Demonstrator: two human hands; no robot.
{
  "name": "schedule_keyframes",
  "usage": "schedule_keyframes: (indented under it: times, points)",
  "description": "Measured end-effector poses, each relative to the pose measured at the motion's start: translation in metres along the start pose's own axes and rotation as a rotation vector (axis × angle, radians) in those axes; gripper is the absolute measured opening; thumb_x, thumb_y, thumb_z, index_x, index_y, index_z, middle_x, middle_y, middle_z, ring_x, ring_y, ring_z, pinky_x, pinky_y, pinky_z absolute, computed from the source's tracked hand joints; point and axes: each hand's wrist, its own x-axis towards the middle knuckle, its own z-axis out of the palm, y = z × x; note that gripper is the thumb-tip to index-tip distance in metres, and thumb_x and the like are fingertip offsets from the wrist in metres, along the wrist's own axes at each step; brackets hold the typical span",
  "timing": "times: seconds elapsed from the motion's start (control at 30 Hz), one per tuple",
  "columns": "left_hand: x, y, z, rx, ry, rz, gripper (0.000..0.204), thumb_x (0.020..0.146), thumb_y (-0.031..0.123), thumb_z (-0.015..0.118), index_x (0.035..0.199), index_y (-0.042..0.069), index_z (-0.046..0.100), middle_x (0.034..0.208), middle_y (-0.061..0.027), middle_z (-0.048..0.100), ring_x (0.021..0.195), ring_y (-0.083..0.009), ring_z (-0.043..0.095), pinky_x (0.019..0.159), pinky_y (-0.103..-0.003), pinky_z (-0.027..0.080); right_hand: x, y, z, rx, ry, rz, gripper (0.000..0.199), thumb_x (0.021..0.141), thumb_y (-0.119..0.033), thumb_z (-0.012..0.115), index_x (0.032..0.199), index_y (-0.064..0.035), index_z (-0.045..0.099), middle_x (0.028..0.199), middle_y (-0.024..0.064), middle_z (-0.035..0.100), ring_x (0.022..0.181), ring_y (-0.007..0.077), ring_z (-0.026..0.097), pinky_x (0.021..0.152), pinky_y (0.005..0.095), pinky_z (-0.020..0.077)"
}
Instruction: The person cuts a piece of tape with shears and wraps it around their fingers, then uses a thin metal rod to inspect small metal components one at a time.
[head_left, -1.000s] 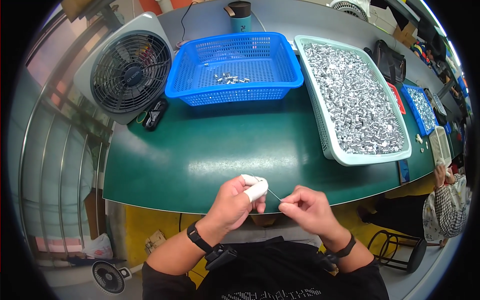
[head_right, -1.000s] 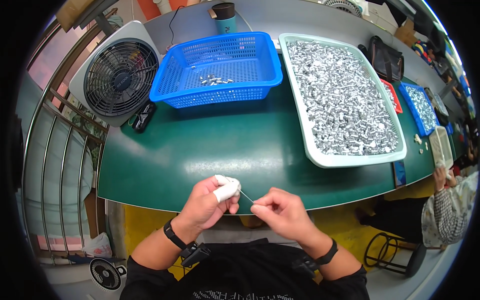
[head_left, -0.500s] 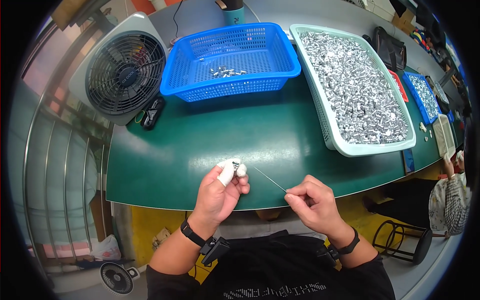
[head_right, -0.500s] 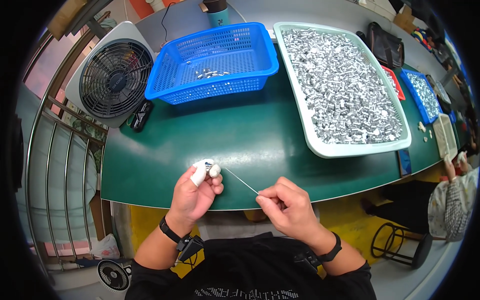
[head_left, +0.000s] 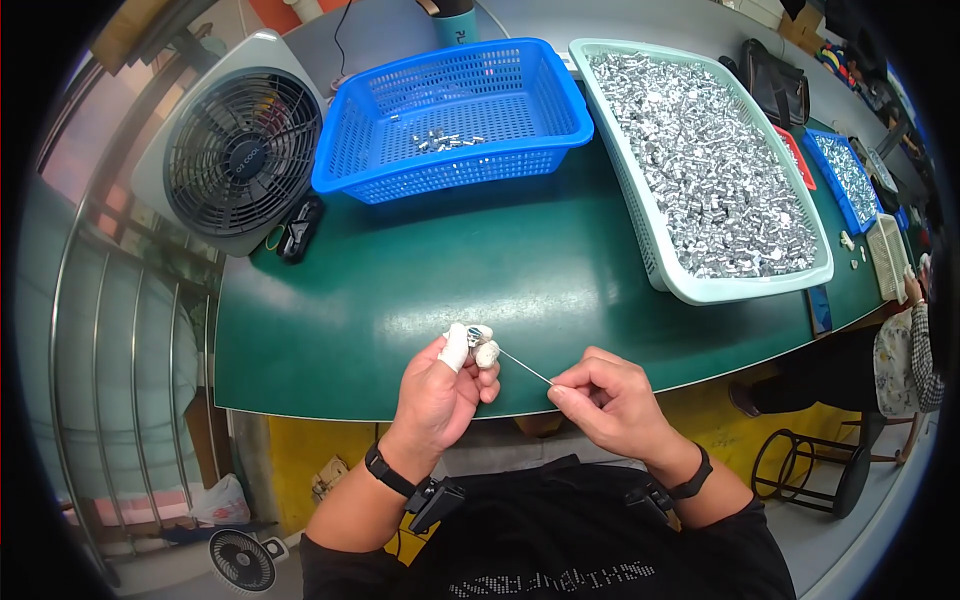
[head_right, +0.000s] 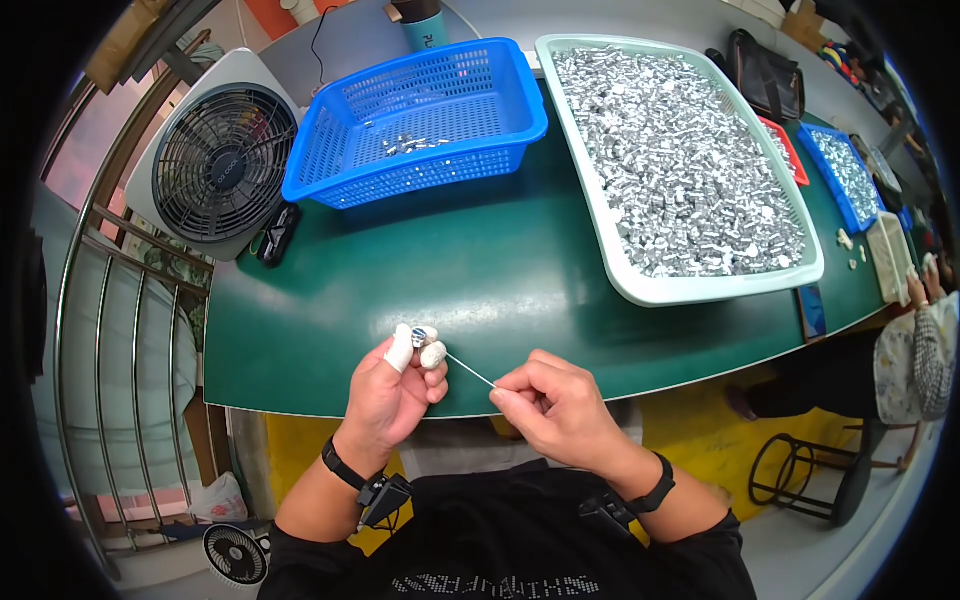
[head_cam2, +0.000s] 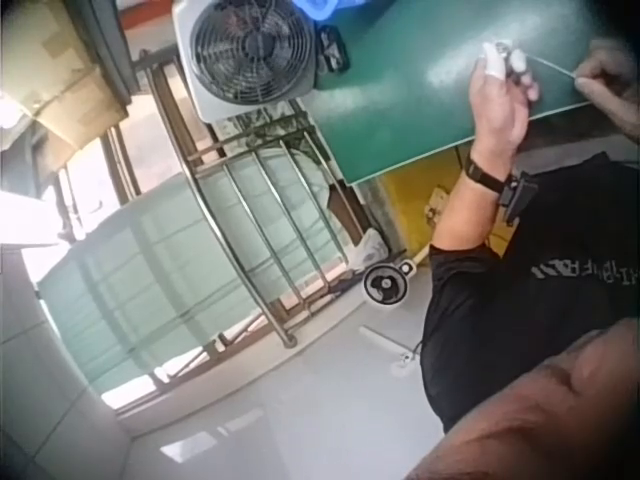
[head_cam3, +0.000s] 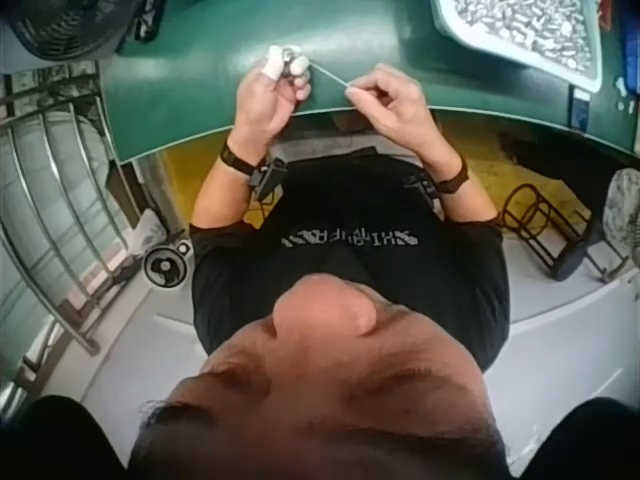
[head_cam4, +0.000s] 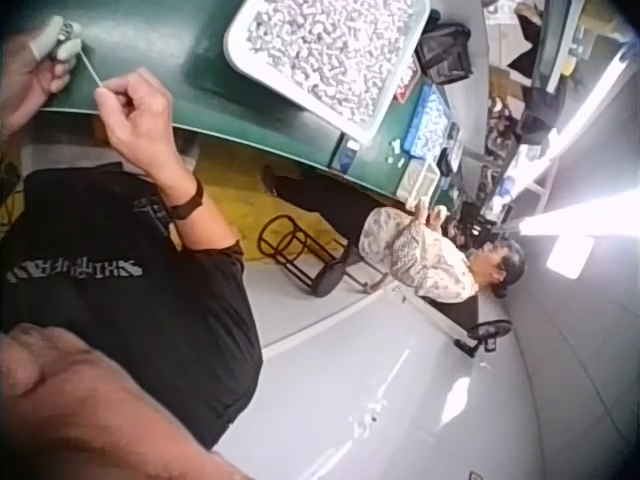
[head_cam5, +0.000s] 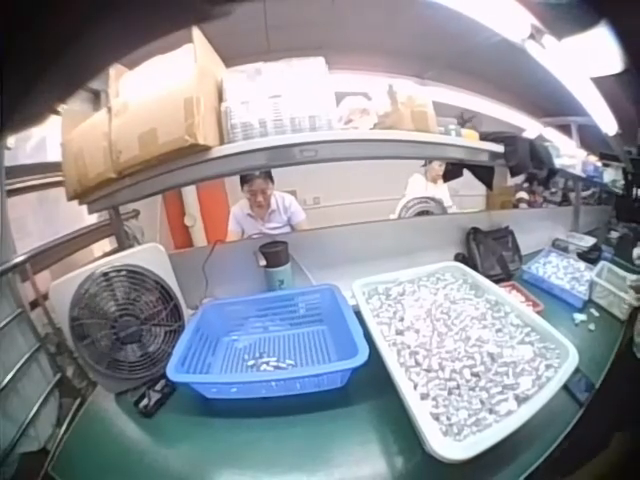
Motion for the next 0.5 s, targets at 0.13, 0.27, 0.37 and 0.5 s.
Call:
schedule_keyframes:
  times: [0.13, 0.27, 0.37, 0.5]
  points:
    - [0.0001, 0.0003, 0.0026, 0.021, 0.014, -0.006, 0.027, 0.104, 0.025, 0.050, 0.112, 0.000, 0.058, 0.089, -0.0051, 0.059, 0.074, -0.0151, 0.052, 0.063, -0.030, 0.044, -0.0004, 0.0012, 0.0000, 0.023, -0.008, 0.013, 0.001, 0.086, 0.000, 0.070, 0.087, 0.0003, 0.069, 0.077, 0.0013, 0.056, 0.062, 0.0039, 0.050, 0.052, 0.0198, 0.0384]
    - [-0.0021, 0.0006, 0.0054, 0.048, 0.013, -0.007, 0.027, 0.104, 0.025, 0.049, 0.111, 0.000, 0.058, 0.088, -0.0051, 0.059, 0.074, -0.0143, 0.052, 0.063, -0.029, 0.045, -0.0010, 0.0014, -0.0004, 0.041, -0.015, 0.021, 0.001, 0.087, 0.000, 0.070, 0.088, 0.0004, 0.069, 0.078, 0.0015, 0.057, 0.062, 0.0039, 0.050, 0.052, 0.0195, 0.0387]
    - [-0.0024, -0.0011, 0.0066, 0.089, 0.010, 0.005, 0.026, 0.105, 0.023, 0.050, 0.109, 0.000, 0.060, 0.088, -0.0051, 0.060, 0.073, -0.0135, 0.053, 0.062, -0.029, 0.045, -0.0020, 0.0024, -0.0002, 0.045, -0.018, 0.026, 0.002, 0.088, -0.001, 0.070, 0.089, 0.0002, 0.069, 0.079, 0.0014, 0.057, 0.063, 0.0041, 0.051, 0.052, 0.0192, 0.0386]
    - [-0.0048, -0.0042, 0.0092, 0.182, 0.011, 0.042, 0.022, 0.103, 0.020, 0.052, 0.104, 0.001, 0.061, 0.086, -0.0048, 0.060, 0.069, -0.0118, 0.053, 0.058, -0.026, 0.044, -0.0031, 0.0027, -0.0006, 0.282, -0.049, 0.195, 0.003, 0.089, -0.002, 0.069, 0.091, 0.0006, 0.068, 0.081, 0.0011, 0.057, 0.063, 0.0048, 0.051, 0.052, 0.0199, 0.0388]
